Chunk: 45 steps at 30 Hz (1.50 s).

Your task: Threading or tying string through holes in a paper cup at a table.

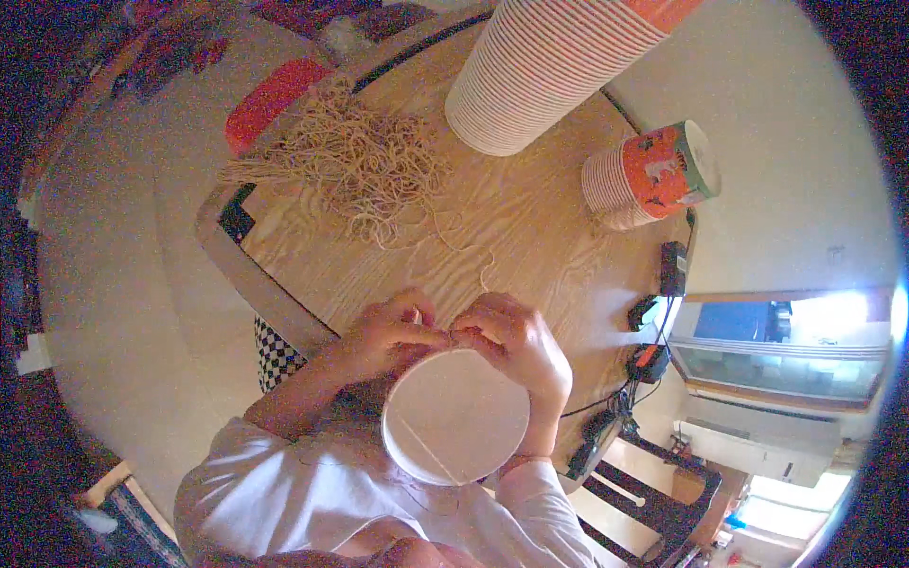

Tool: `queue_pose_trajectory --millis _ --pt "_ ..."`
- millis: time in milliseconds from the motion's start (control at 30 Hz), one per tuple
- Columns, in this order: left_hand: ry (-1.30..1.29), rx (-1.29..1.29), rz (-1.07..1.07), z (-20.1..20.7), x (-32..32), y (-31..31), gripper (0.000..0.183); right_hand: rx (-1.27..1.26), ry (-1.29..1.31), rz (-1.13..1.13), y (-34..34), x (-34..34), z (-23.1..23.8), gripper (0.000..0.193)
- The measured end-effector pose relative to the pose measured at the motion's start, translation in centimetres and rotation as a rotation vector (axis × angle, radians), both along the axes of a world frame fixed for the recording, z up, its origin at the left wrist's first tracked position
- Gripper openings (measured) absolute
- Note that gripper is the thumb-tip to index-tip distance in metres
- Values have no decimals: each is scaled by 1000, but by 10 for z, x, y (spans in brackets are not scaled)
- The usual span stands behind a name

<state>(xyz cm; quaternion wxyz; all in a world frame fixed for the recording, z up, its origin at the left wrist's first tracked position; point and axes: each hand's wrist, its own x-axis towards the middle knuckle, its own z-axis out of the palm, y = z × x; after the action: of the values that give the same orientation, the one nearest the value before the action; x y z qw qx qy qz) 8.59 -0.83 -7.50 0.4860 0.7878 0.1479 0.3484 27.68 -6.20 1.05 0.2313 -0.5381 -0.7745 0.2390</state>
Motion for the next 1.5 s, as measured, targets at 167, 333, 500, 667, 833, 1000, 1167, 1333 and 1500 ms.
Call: queue_pose_trajectory --millis 167,333,500,667,833,1000,1167,1333,1500 --pt "-7 27 18 1 3 -3 20 3 15 -15 -2 -2 1 10" --pt "-42 -215 -84 0 4 -2 14 -32 12 -34 -3 -4 4 11" --pt "-122 -415 -135 -6 6 -1 7 -28 23 -44 -5 -6 6 10" --pt "-183 -769 -197 -11 13 -5 10 6 9 -20 -6 -8 9 12" --pt "-207 -1126 -298 -7 10 -4 15 30 16 -27 -8 -10 12 14" --pt "-227 -1246 -288 1 9 -3 16 52 -25 -79 -9 -10 15 14" --pt "-229 -1022 -196 2 10 -1 16 33 -10 -120 -9 -9 15 14" --pt "-249 -822 -142 -2 11 0 14 35 6 -98 -9 -8 14 14" --pt "-47 -702 -112 2 9 2 13 53 23 -79 -8 -8 12 16"
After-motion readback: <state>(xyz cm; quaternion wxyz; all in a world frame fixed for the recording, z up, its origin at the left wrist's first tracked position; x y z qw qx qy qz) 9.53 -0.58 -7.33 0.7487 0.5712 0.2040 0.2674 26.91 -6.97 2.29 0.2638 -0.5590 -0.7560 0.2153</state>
